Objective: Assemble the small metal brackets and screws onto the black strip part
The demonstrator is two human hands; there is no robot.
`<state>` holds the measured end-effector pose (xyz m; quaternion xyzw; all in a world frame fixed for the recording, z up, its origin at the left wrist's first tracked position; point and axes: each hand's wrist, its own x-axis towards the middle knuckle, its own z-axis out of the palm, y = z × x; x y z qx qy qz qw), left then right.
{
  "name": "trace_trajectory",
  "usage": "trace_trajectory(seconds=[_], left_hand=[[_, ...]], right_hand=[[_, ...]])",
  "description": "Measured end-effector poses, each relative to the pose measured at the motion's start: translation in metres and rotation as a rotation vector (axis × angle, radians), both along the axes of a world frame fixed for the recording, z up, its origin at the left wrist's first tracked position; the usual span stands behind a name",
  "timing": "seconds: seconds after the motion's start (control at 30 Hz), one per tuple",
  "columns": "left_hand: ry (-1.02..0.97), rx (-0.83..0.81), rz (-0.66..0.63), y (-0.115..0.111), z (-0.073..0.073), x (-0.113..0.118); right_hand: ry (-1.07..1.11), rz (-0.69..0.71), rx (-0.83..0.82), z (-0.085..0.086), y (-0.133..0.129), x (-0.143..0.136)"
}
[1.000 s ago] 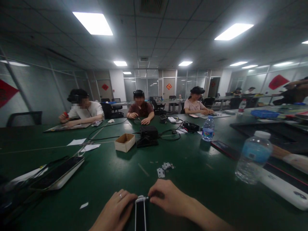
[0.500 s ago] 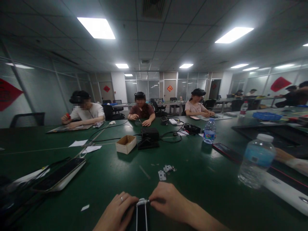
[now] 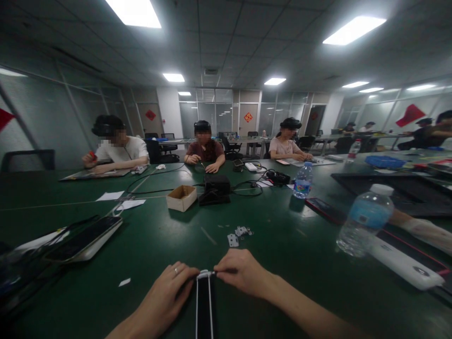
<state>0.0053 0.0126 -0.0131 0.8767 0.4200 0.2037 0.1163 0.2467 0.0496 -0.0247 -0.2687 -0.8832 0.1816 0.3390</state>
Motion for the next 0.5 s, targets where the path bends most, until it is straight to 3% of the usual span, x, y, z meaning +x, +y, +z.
trace_trajectory(seconds=[0.3,0.5], left_hand=[[-0.050,0.041,-0.023,0.003,-0.007,-0.003],[-0.037,0.039,-0.017,0.002,-0.006,-0.003]], right_hand=[[-0.034,-0.027,-0.123,0.007,-0.001,0.000],[-0.032,-0.094,-0.347,0.017,-0.006,-0.001]])
